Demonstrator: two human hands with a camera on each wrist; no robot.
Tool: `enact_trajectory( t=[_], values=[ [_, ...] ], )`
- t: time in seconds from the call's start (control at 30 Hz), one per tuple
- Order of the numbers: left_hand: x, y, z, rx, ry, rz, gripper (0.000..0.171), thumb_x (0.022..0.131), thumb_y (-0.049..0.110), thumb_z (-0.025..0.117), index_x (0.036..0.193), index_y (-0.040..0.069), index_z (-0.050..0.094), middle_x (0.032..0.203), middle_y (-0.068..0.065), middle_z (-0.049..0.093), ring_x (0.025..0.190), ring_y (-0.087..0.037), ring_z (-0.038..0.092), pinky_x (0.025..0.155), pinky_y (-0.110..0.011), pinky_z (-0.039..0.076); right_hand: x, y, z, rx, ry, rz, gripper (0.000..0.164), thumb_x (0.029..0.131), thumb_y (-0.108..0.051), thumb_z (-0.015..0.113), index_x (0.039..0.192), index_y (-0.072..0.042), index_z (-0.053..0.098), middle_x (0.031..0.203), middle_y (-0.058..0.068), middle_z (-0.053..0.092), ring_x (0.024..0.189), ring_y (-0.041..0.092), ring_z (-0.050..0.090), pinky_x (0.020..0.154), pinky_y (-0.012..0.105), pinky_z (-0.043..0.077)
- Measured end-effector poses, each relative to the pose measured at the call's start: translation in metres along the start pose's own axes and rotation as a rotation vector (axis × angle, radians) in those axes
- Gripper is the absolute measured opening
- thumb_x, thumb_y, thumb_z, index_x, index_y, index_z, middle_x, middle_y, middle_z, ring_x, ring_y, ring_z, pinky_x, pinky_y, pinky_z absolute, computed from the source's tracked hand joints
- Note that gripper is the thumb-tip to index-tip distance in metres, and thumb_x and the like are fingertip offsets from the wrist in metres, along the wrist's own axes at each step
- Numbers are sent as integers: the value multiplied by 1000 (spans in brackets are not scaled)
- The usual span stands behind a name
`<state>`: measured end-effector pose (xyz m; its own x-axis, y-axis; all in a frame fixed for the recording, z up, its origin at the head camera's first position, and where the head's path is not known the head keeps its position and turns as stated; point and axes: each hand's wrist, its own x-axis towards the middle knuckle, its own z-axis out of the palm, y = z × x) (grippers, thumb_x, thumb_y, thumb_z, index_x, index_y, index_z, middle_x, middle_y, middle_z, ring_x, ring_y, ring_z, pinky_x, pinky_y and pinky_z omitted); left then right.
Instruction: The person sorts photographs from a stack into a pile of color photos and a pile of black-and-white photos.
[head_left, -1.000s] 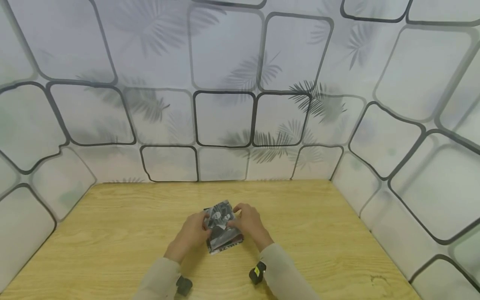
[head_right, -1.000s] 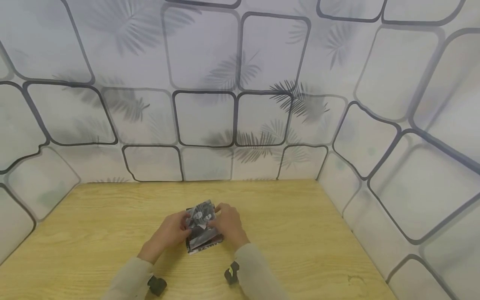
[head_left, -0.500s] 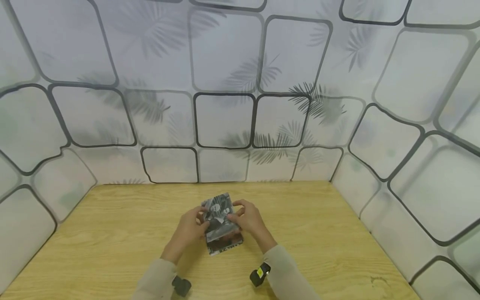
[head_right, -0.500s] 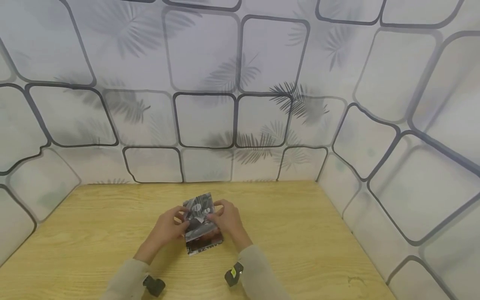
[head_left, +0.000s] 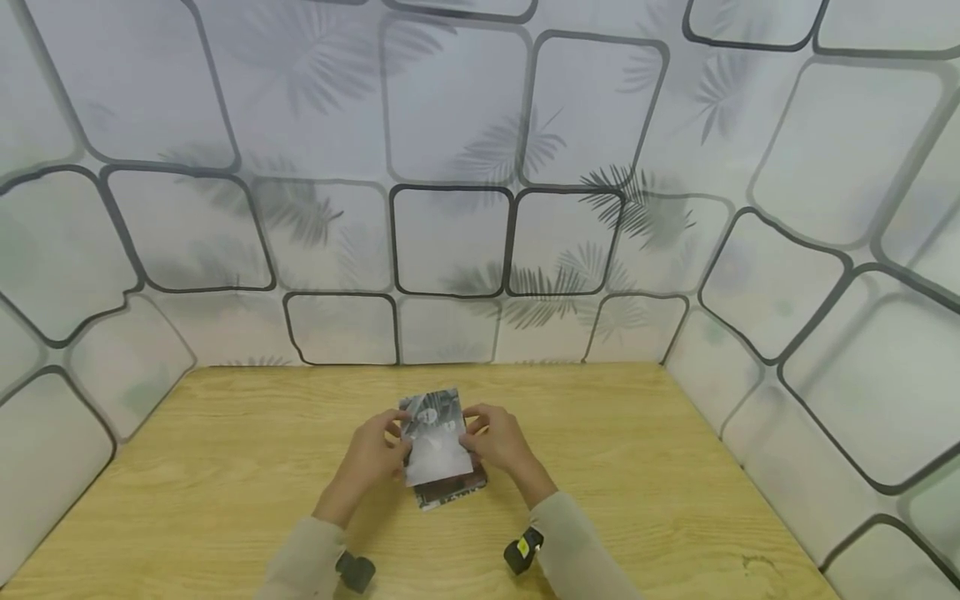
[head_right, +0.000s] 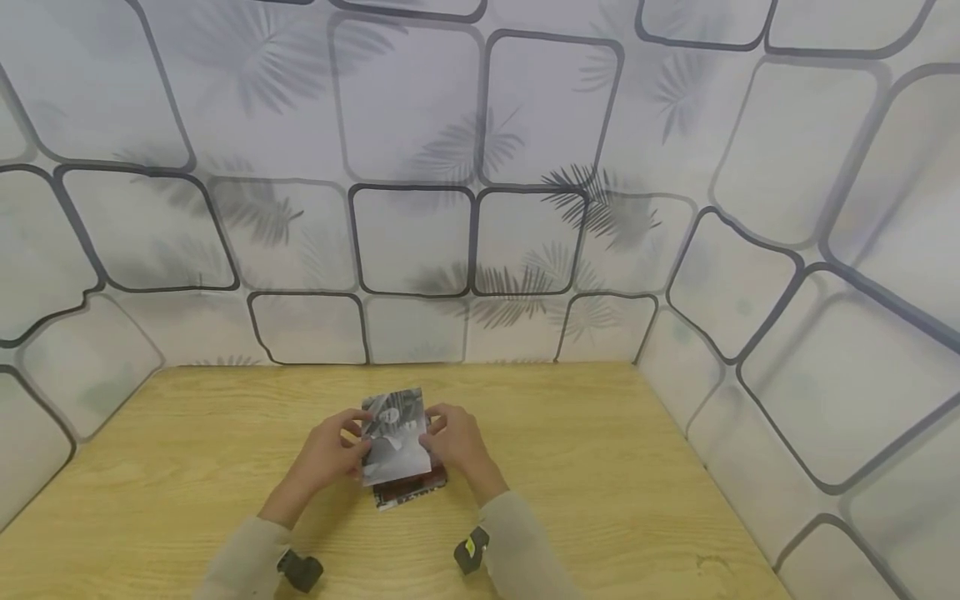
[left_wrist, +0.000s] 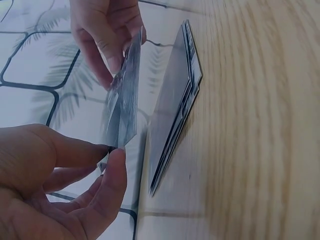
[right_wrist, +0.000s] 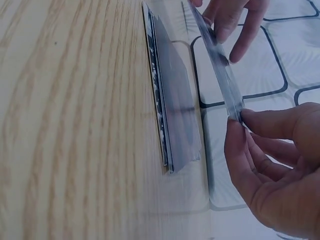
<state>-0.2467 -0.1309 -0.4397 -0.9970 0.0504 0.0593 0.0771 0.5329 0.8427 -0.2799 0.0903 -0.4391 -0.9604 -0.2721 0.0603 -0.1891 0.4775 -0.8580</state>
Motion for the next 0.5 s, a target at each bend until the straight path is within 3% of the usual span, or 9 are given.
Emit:
enact_trajectory(
  t=[0.23, 0.5],
  values=[
    [-2, 0, -8, 32, 15, 17, 46, 90, -5, 68, 135, -3, 59, 118, -27, 60, 73, -18, 67, 51, -25, 59, 4, 3, 4, 40, -32, -5, 51, 88, -1, 76, 137, -2, 63, 100, 17, 72, 62, 18, 72, 58, 30, 63],
    [-4, 0, -11, 28, 10, 34, 45, 89, -7, 69, 133, -4, 61, 120, -28, 61, 78, -20, 69, 52, -25, 60, 4, 4, 4, 40, -64, 1, 48, 91, -1, 74, 137, -2, 63, 103, 17, 71, 66, 18, 72, 60, 33, 63]
  ],
)
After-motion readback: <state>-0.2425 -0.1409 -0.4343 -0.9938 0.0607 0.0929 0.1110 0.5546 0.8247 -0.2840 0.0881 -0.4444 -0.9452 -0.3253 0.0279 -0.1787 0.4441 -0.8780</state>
